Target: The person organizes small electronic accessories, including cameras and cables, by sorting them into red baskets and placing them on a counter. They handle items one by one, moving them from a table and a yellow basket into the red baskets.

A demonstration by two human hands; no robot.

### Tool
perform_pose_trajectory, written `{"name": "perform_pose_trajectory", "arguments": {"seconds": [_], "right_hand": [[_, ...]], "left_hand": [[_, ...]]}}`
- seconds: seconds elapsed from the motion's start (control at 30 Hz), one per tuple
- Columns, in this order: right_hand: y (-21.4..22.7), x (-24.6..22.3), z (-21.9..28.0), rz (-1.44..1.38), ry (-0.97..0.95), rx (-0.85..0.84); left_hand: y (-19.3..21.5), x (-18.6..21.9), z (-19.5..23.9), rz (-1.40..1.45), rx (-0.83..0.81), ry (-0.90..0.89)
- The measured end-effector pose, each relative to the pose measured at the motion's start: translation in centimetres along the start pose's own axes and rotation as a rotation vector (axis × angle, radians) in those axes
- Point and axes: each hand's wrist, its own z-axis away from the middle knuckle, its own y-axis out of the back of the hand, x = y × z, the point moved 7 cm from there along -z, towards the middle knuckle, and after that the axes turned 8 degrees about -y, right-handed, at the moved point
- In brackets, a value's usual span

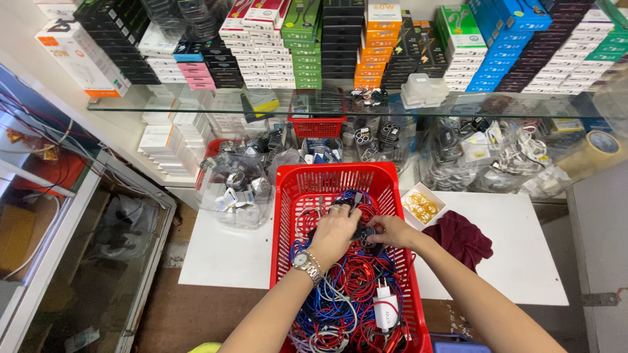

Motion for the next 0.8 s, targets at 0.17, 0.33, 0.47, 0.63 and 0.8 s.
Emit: {"name": "perform_pose_trajectory", "arguments": {"seconds": [0.17, 0.33, 0.47, 0.63, 0.8], "right_hand": [[-0.1, -0.2, 0.7, -0.069, 0.159, -0.058], [4.1, -0.1, 2.3, 0.098, 0.119, 0.249], [5.6, -0.6, 3.3, -0.263, 0.140, 0.264], [6.5, -3.9, 6.3, -0.628, 0.393, 0.295], [4.4, -8.9, 12.9, -0.154, 0.670, 0.614]], "left_hand": [[-4.9, -4.7, 2.5, 1.187, 0.086, 0.689], [-8.6, -4.9, 3.8, 1.725, 0.154, 0.843], [-9.6, -4.1, 4.5, 1.908, 0.178, 0.837], [-8.7, -3.2, 4.5, 2.079, 0.176, 0.748], [-6.9, -2.5, 4.1, 2.277, 0.214, 0.526]]}}
